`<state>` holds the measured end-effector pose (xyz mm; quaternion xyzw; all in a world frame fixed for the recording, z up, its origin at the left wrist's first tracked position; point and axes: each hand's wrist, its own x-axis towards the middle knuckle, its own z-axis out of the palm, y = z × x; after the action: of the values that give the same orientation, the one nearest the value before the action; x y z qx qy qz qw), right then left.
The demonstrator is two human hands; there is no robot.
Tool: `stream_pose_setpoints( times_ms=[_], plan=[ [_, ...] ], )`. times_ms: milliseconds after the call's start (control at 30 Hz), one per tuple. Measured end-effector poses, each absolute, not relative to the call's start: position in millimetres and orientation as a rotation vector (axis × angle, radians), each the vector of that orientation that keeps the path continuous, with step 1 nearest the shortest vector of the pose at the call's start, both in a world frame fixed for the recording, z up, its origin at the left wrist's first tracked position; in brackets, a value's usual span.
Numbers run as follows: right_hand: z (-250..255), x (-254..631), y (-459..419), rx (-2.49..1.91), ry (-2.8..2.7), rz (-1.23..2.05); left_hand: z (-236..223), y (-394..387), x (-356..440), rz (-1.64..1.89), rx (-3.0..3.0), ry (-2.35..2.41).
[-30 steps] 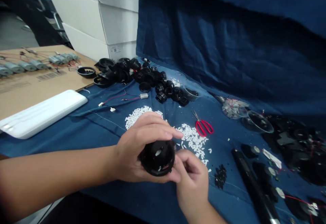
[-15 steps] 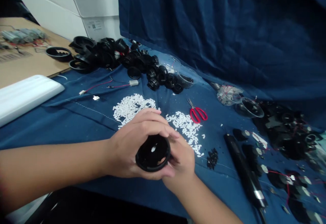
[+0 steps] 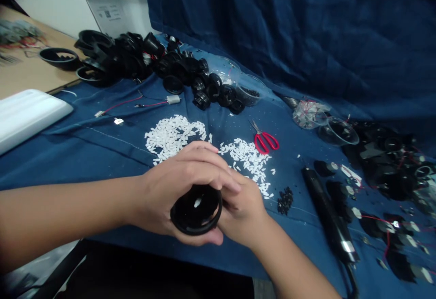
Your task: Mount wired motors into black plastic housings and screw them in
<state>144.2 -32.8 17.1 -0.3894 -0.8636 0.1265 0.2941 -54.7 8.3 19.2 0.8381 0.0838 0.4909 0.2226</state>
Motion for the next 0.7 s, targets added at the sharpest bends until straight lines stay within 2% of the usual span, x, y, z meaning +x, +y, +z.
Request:
stream_pose_setpoints(
  times_ms=[267, 500, 600, 700],
  plan=[
    [21.4, 142.1, -31.4, -0.927, -2.177, 0.516, 22.2, 7.5, -55.6, 1.245, 2.302, 0.241],
    [0.9, 136.0, -26.7, -0.939, -2.091, 0.476, 15.2, 9.4, -58.9, 1.358, 2.265, 0.272],
    [1.3, 130.6, -20.6, -0.949, -2.035, 0.421, 16.1, 9.5, -60.2, 1.306, 2.231, 0.511],
    [20.0, 134.7, -23.3, -1.045, -1.943, 0.342, 42.5, 18.0, -67.1, 1.319, 2.24, 0.794]
  ],
)
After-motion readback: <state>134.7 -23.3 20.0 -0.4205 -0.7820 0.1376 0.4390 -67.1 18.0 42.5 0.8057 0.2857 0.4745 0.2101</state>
